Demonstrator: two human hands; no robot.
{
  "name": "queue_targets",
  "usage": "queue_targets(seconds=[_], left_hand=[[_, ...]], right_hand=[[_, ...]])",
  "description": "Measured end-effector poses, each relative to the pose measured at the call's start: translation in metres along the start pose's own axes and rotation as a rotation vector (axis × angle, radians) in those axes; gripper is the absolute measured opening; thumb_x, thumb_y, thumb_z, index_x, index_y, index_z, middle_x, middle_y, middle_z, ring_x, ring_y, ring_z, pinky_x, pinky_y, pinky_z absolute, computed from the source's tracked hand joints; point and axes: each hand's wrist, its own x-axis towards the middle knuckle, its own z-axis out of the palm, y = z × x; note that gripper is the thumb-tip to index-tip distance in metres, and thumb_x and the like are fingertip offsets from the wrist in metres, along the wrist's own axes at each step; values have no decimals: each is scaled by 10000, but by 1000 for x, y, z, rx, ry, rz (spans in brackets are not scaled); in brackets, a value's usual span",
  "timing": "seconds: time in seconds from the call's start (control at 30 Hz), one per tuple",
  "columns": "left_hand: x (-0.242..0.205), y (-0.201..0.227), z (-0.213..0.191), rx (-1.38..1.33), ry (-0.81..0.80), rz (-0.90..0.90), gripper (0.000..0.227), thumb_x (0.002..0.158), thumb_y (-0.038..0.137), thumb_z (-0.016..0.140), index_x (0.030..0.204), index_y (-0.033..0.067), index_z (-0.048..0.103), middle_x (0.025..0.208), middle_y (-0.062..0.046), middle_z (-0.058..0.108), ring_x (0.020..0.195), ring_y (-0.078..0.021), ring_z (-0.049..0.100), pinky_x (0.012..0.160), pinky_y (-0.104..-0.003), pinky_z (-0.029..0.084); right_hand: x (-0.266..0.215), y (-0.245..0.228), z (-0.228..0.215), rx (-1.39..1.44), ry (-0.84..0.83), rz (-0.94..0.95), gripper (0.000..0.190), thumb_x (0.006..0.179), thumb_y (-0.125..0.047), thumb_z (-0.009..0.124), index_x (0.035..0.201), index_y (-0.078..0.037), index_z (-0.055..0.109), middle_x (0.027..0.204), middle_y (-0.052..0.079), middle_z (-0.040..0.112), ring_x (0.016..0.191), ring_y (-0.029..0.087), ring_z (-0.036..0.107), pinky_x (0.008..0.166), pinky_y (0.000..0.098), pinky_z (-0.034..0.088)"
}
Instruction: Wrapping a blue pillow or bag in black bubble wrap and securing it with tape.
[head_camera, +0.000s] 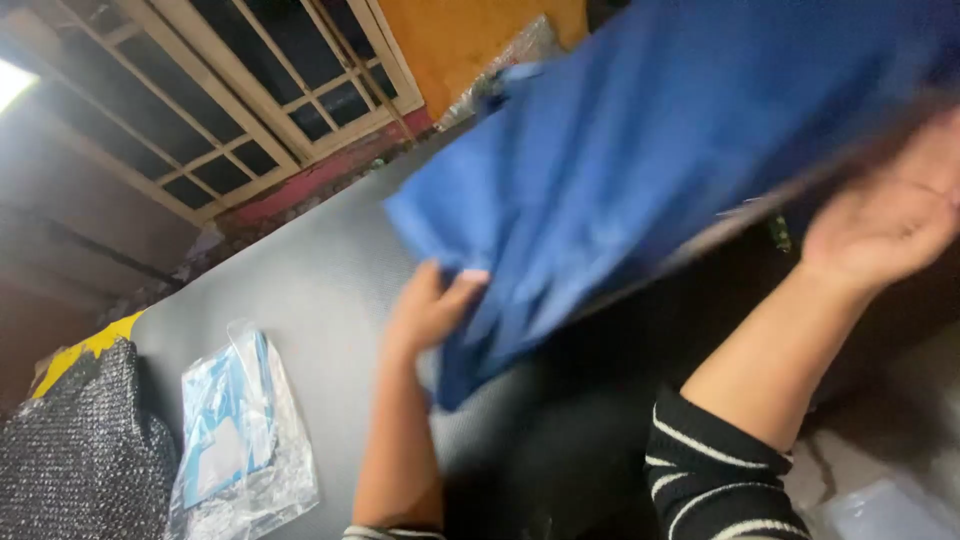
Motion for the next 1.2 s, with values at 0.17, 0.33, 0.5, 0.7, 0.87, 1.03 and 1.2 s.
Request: queue_targets(seconds=[0.17, 0.33, 0.5, 0.7, 0.87, 1.03, 1.2], left_hand=[[38, 63, 182, -362, -234, 432, 1064, 709, 587, 742, 1533, 33, 361, 1630, -177, 349, 1482, -280, 385, 1231, -403, 289], [95, 81, 331, -444, -299, 829, 1033, 784, 358, 715, 1626, 92, 178, 1745, -164, 143, 1620, -294, 172, 1291, -388, 226], [65, 63, 234, -175, -297, 728, 926, 865, 557, 611, 1515, -59, 375, 1553, -267, 460, 1462, -379, 437, 1236, -444, 325], [17, -186, 29, 246, 389, 627, 500, 854, 330, 848, 1268, 124, 656, 1330, -146, 666, 1281, -353, 607, 1070, -476, 482], [-181, -313, -166, 461, 586, -102, 663, 811, 412, 820, 1355, 111, 589, 1364, -152, 607, 1314, -337, 521, 1091, -439, 391], [-356, -405, -207, 628, 625, -723, 836, 612, 711, 828, 1162, 110, 638, 1199, -193, 578, 1177, -418, 513, 1068, -477, 364], [-410, -435, -176, -64, 904, -644, 279, 740, 292, 899, 858, 65, 787, 1681, -136, 253, 1324, -236, 562, 1101, -318, 428]], right_hand=[[5, -17, 42, -428, 178, 279, 581, 1098, -257, 593, 1556, 39, 395, 1587, 273, 401, 1492, 365, 334, 1216, 541, 195], [-4, 9, 107, -730, -319, 625, 426, 959, -155, 689, 1366, -34, 654, 1405, 171, 647, 1334, 297, 582, 1128, 419, 410], [-46, 66, 81, -1058, -524, 475, 342, 913, -174, 808, 1216, -17, 789, 1136, 215, 757, 1044, 401, 667, 963, 466, 470], [-55, 63, 107, -1057, -846, 754, 456, 982, -448, 709, 1359, -193, 737, 1260, 100, 740, 1150, 356, 653, 1042, 526, 275], [-73, 57, 161, -794, -980, 1021, 500, 935, -304, 743, 1391, -107, 693, 1299, 112, 708, 1226, 286, 622, 1041, 416, 412], [-141, 102, 172, -938, -1357, 930, 571, 854, -470, 732, 1369, -223, 727, 1391, 219, 648, 1254, 436, 611, 1102, 498, 430], [-216, 158, 117, -977, -1150, 561, 532, 879, -575, 771, 1314, -269, 798, 1184, 193, 749, 1275, 315, 638, 1157, 461, 376]])
